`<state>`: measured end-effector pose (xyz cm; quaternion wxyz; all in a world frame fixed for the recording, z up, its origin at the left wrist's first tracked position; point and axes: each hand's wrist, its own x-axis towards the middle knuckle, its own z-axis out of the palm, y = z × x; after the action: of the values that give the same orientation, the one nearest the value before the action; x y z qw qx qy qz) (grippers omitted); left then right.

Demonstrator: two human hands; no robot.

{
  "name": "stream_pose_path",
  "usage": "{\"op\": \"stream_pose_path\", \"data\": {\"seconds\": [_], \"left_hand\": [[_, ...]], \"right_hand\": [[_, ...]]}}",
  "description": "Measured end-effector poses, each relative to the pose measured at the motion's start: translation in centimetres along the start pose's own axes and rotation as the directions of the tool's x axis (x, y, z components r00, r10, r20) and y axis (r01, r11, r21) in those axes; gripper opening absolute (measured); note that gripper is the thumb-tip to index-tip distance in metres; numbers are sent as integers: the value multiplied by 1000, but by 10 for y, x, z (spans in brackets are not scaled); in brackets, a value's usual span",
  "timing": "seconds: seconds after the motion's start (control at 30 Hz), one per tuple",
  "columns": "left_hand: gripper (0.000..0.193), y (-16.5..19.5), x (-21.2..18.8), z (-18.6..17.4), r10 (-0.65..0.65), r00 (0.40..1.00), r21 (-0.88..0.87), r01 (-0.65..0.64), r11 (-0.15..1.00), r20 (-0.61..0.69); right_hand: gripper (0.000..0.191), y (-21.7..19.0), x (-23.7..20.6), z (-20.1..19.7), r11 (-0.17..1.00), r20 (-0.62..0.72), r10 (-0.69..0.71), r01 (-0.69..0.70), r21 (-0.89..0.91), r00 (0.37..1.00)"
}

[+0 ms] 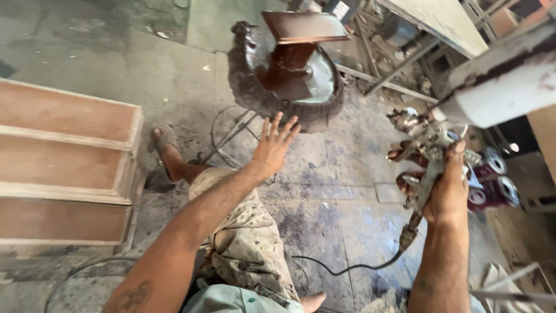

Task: The person repeatedly picks up rectangular wooden panels from a stack, places each on a rotating stand, and sprays them with dark brown paint using a spray gun. After finishing a batch, the person refills the spray gun from a paint can using a cloth filter.

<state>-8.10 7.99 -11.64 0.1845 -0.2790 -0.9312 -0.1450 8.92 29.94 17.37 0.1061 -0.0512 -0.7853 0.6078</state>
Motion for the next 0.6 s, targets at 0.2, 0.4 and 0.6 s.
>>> {"op": "stream_pose_path", "data": {"seconds": [0.2, 0.4, 0.6], "left_hand": [[101, -10, 3, -34, -24, 1000, -340, 24, 940, 4], [86, -15, 2, -121, -112, 984, -991, 136, -2, 136], [95, 31, -42, -156, 161, 978, -970, 93, 222, 131]], "right_hand": [[47, 49, -15, 21, 985, 18, 95, -92, -144, 995], [27, 161, -56, 64, 865, 64, 385, -336, -374, 920], [20, 250, -111, 104, 937, 237, 348, -332, -107, 907]]}}
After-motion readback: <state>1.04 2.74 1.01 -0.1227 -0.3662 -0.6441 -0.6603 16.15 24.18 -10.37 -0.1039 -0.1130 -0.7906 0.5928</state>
